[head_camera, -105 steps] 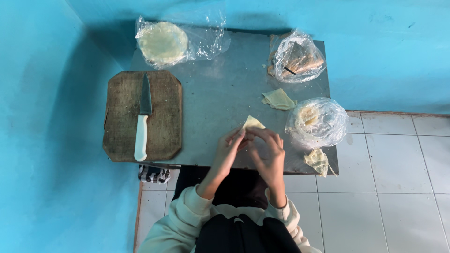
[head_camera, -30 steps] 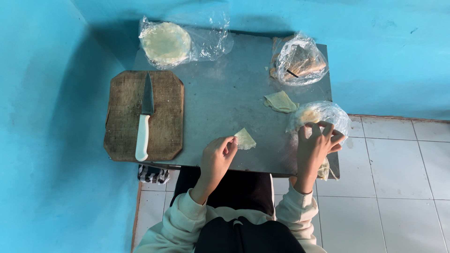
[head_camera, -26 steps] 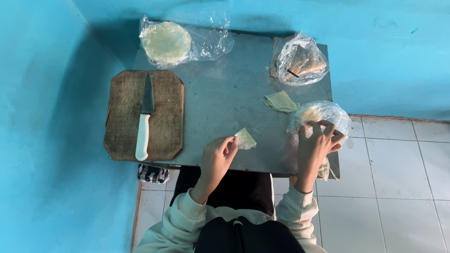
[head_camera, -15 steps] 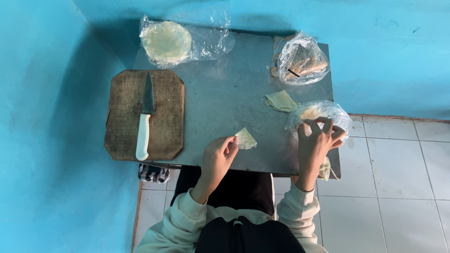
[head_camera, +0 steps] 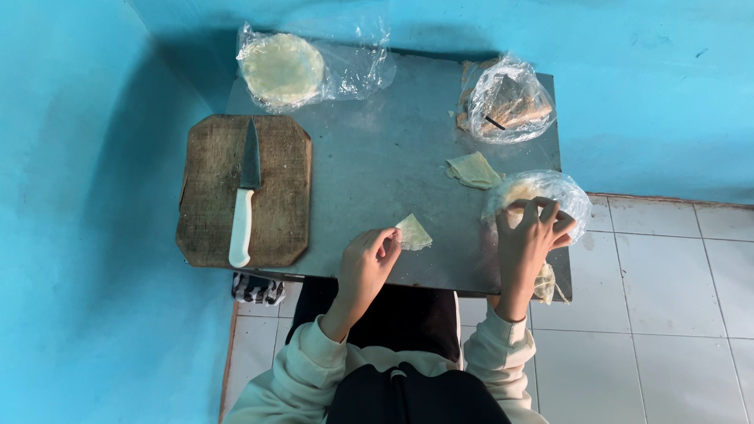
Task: The person sits at a small metal table and fills triangular pastry wrappers with filling, spooning it from a plastic-covered bowl and folding the wrappers over by hand to form stuffed pastries, setting finished ones aside and taking new wrappers one at a time.
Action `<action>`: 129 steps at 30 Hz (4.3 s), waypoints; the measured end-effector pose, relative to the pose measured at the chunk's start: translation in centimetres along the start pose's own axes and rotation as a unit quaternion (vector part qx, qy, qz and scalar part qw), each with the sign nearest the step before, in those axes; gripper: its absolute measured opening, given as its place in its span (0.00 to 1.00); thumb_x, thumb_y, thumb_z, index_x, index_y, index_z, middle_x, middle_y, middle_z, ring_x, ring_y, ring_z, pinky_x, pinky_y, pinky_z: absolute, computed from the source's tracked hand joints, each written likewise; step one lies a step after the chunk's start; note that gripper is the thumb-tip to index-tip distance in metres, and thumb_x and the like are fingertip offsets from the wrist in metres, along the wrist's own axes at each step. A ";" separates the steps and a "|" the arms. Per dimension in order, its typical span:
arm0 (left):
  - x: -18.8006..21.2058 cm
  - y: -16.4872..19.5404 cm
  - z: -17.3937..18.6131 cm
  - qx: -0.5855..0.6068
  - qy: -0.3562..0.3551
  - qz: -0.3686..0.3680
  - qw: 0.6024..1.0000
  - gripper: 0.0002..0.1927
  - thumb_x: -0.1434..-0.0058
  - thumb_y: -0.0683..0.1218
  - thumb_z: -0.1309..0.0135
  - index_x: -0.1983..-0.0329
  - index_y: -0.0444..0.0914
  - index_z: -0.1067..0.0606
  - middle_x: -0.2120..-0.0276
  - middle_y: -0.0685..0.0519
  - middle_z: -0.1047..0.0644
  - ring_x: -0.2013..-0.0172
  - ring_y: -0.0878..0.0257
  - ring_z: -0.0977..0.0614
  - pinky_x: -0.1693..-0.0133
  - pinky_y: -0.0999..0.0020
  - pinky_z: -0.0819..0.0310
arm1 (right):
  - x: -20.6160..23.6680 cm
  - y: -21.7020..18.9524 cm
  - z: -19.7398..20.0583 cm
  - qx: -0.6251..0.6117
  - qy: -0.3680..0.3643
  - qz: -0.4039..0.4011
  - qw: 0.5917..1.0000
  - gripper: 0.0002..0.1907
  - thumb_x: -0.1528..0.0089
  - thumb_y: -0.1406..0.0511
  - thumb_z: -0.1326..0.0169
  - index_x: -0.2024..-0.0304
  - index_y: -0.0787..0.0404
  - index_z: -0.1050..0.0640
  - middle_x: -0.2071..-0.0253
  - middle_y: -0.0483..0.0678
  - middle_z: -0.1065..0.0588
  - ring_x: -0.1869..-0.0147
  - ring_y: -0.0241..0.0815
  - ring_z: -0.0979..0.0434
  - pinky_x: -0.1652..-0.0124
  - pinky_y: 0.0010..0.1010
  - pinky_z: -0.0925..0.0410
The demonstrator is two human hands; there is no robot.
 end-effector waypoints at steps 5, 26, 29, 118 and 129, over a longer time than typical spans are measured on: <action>-0.1 0.4 0.3 0.007 0.004 -0.006 1.000 0.06 0.37 0.42 0.40 0.59 0.35 0.22 0.71 0.53 0.21 0.76 0.61 0.25 0.70 0.66 0.29 | 0.1 -0.2 1.2 0.012 -0.011 0.004 1.000 0.14 0.44 0.63 0.34 0.57 0.56 0.20 0.43 0.52 0.32 0.36 0.63 0.43 0.42 0.59 0.48; 0.3 0.0 -0.6 -0.021 -0.016 0.022 0.999 0.16 0.37 0.44 0.40 0.47 0.36 0.24 0.62 0.49 0.21 0.66 0.52 0.19 0.61 0.59 0.25 | 6.1 -12.3 -0.4 -0.030 -0.079 0.232 0.969 0.28 0.45 0.76 0.47 0.47 0.44 0.18 0.38 0.41 0.30 0.38 0.54 0.37 0.44 0.46 0.42; 0.3 0.0 -0.6 -0.030 -0.012 0.011 0.999 0.15 0.36 0.45 0.40 0.47 0.36 0.24 0.61 0.49 0.21 0.63 0.52 0.19 0.59 0.59 0.24 | 6.2 -12.1 -1.0 -0.027 -0.109 0.236 0.965 0.31 0.46 0.76 0.48 0.45 0.42 0.18 0.38 0.41 0.31 0.39 0.54 0.37 0.46 0.45 0.42; -0.8 -0.2 -0.6 -0.025 -0.012 0.091 0.995 0.07 0.41 0.47 0.37 0.64 0.38 0.19 0.72 0.53 0.18 0.81 0.60 0.24 0.75 0.65 0.29 | -24.8 -2.3 -12.5 -0.250 -0.380 0.099 0.885 0.09 0.35 0.68 0.45 0.53 0.63 0.19 0.65 0.49 0.19 0.63 0.36 0.20 0.62 0.29 0.28; -0.6 -0.4 -0.8 -0.028 -0.028 0.104 0.994 0.08 0.39 0.47 0.38 0.64 0.38 0.19 0.72 0.54 0.17 0.80 0.62 0.21 0.76 0.67 0.27 | -22.3 2.0 -12.4 -0.439 -0.266 -0.089 0.854 0.13 0.31 0.66 0.47 0.54 0.72 0.19 0.65 0.52 0.19 0.67 0.37 0.19 0.66 0.26 0.26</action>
Point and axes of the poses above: each hand's wrist, its own x-axis away from the middle knuckle, its own z-axis out of the back of the hand, y = z × x, the point moved 7 cm from there along -x, towards the middle knuckle
